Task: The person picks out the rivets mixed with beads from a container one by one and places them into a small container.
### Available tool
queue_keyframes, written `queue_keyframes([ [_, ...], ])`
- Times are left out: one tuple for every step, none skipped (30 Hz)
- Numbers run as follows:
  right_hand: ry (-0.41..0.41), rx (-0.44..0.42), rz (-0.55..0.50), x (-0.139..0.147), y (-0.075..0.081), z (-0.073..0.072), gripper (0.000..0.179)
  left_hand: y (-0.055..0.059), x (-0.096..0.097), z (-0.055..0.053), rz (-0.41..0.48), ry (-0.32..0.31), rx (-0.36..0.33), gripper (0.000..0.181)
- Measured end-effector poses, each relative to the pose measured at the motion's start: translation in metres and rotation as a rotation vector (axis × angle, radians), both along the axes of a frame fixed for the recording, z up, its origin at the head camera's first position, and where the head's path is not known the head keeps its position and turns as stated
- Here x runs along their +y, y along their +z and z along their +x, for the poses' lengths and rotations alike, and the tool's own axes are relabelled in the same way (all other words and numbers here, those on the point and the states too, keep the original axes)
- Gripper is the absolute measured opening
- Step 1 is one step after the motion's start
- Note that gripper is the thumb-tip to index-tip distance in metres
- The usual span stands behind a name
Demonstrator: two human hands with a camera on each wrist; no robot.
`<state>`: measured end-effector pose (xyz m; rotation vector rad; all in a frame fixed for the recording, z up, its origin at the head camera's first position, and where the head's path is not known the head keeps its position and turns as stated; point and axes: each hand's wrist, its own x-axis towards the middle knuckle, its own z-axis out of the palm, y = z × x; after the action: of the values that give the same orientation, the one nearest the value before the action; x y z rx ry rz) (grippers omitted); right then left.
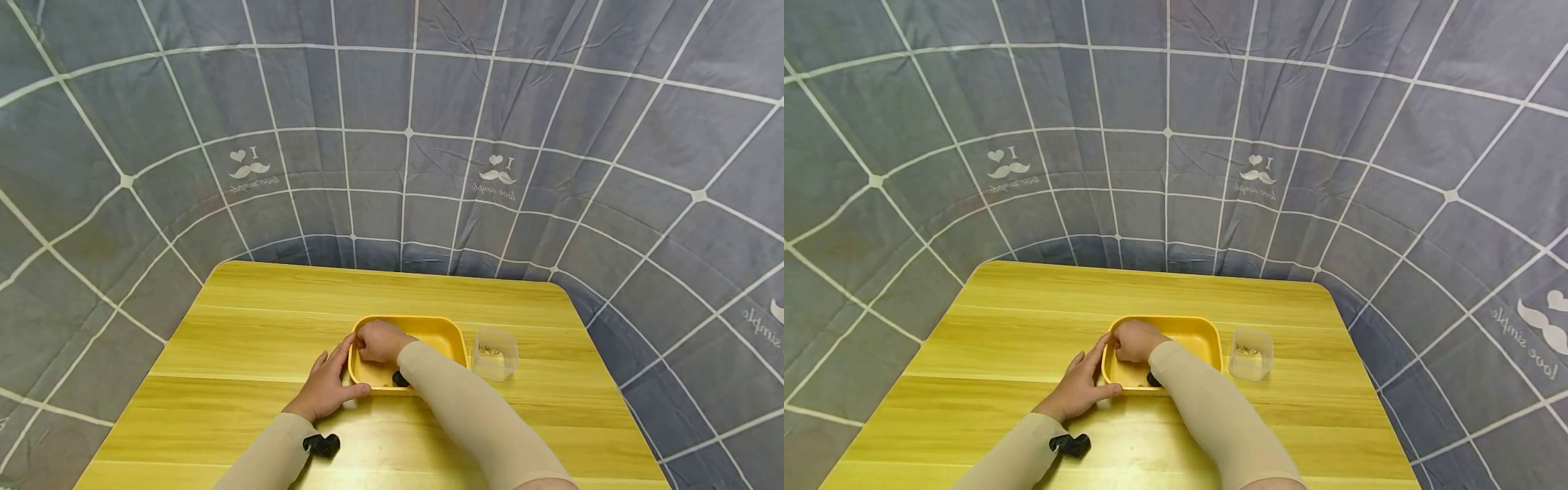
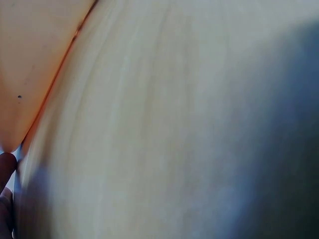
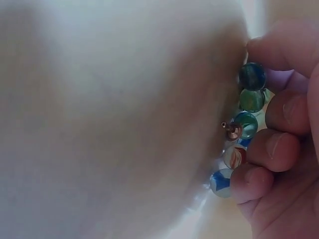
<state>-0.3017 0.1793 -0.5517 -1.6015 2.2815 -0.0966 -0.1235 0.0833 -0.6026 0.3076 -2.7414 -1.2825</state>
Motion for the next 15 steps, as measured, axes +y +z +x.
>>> queue_keyframes([
  [-0.002,-0.012,-0.002,0.001,0.002,0.000,0.025,0.000,0.001,0.000,0.001,-0.002,0.000,0.112],
  [-0.002,-0.023,-0.010,0.002,0.003,-0.001,0.026,0.001,0.001,0.000,0.002,-0.002,0.002,0.112],
  [-0.003,-0.038,-0.018,0.003,0.005,-0.002,0.028,0.001,0.001,-0.001,0.003,-0.001,0.001,0.112],
  [-0.002,-0.051,-0.026,0.004,0.006,-0.002,0.029,0.001,0.002,-0.001,0.004,0.000,0.001,0.112],
  [-0.002,-0.064,-0.034,0.005,0.007,-0.003,0.029,0.002,0.002,-0.001,0.006,0.001,-0.002,0.112],
  [-0.006,-0.080,-0.044,0.006,0.008,-0.004,0.030,0.002,0.003,-0.001,0.010,0.002,-0.004,0.112],
  [-0.007,-0.092,-0.051,0.007,0.010,-0.006,0.030,0.003,0.003,-0.001,0.011,0.003,-0.007,0.112],
  [-0.009,-0.100,-0.059,0.008,0.011,-0.007,0.028,0.003,0.003,-0.001,0.012,0.005,-0.009,0.112],
  [-0.010,-0.106,-0.064,0.008,0.012,-0.008,0.026,0.003,0.004,-0.002,0.013,0.007,-0.006,0.112],
  [-0.012,-0.109,-0.068,0.009,0.014,-0.009,0.024,0.004,0.004,-0.002,0.012,0.008,-0.006,0.112],
  [-0.014,-0.111,-0.071,0.010,0.016,-0.010,0.022,0.004,0.004,-0.002,0.010,0.009,-0.005,0.112],
  [-0.014,-0.112,-0.075,0.011,0.019,-0.010,0.019,0.005,0.004,-0.002,0.009,0.012,0.001,0.112],
  [-0.011,-0.105,-0.076,0.012,0.022,-0.011,0.018,0.005,0.005,-0.002,0.008,0.015,0.003,0.112],
  [-0.008,-0.099,-0.077,0.013,0.024,-0.012,0.016,0.006,0.005,-0.001,0.007,0.017,0.005,0.112],
  [-0.003,-0.092,-0.079,0.015,0.026,-0.013,0.015,0.006,0.005,-0.001,0.005,0.018,0.007,0.112],
])
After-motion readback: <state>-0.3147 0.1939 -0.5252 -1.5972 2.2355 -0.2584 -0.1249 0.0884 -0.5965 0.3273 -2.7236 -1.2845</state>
